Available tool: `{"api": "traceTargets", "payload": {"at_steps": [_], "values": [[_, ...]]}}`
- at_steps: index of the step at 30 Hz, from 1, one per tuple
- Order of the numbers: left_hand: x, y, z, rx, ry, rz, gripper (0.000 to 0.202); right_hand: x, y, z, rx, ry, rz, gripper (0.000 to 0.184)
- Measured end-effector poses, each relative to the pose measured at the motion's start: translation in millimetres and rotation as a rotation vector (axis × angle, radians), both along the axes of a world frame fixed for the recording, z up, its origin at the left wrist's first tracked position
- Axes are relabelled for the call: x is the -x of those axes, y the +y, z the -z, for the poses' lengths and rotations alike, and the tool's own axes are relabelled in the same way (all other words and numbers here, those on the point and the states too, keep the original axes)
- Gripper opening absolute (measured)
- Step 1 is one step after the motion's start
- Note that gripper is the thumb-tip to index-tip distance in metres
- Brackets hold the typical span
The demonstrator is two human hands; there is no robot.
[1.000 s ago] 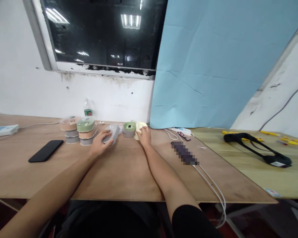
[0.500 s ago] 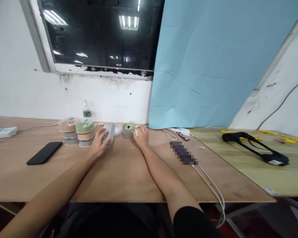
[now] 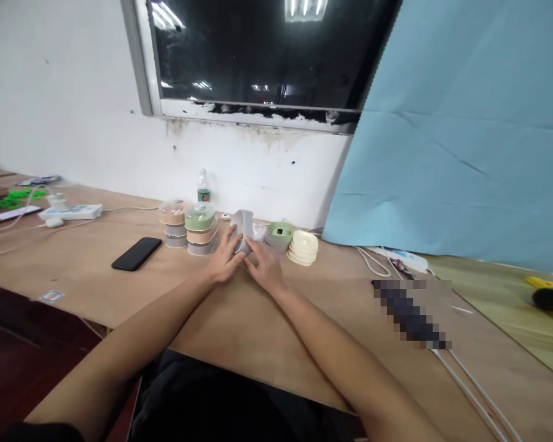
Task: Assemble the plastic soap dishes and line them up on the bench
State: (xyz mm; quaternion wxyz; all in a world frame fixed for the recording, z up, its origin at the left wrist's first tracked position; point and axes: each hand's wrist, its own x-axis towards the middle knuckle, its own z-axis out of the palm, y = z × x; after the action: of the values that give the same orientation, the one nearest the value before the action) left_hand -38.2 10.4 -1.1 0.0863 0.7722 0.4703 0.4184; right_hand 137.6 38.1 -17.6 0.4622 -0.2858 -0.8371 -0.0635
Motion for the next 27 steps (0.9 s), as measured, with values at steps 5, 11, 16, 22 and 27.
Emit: {"api": "traceTargets", "payload": {"at_steps": [5, 11, 16, 22, 27], "values": [[-3.7, -2.2, -0.5, -0.107, 0.037, -0.077, 0.054, -4.8, 1.3, -6.5, -0.099, 0.036, 0.169, 0.054], [-6.0, -4.8, 0.7, -0.177, 0.018, -0.079, 0.062, -6.6, 0.9, -8.3, -0.033, 0.007, 0.111, 0.040], [1.4, -1.2, -7.4, -0.365, 0.037, -0.105, 0.065, -24.7, 23.2, -18.1, 0.002, 0.182, 0.207, 0.038], [24.3, 8.2, -15.4, -0.492, 0.043, -0.348, 0.047, -64.9, 66.0, -36.1, 0.077, 0.202, 0.431, 0.044], [50.9, 13.2, -25.0, -0.495, 0.020, -0.564, 0.046, -79.5, 83.5, -46.5, 0.108, 0.154, 0.494, 0.046]]}}
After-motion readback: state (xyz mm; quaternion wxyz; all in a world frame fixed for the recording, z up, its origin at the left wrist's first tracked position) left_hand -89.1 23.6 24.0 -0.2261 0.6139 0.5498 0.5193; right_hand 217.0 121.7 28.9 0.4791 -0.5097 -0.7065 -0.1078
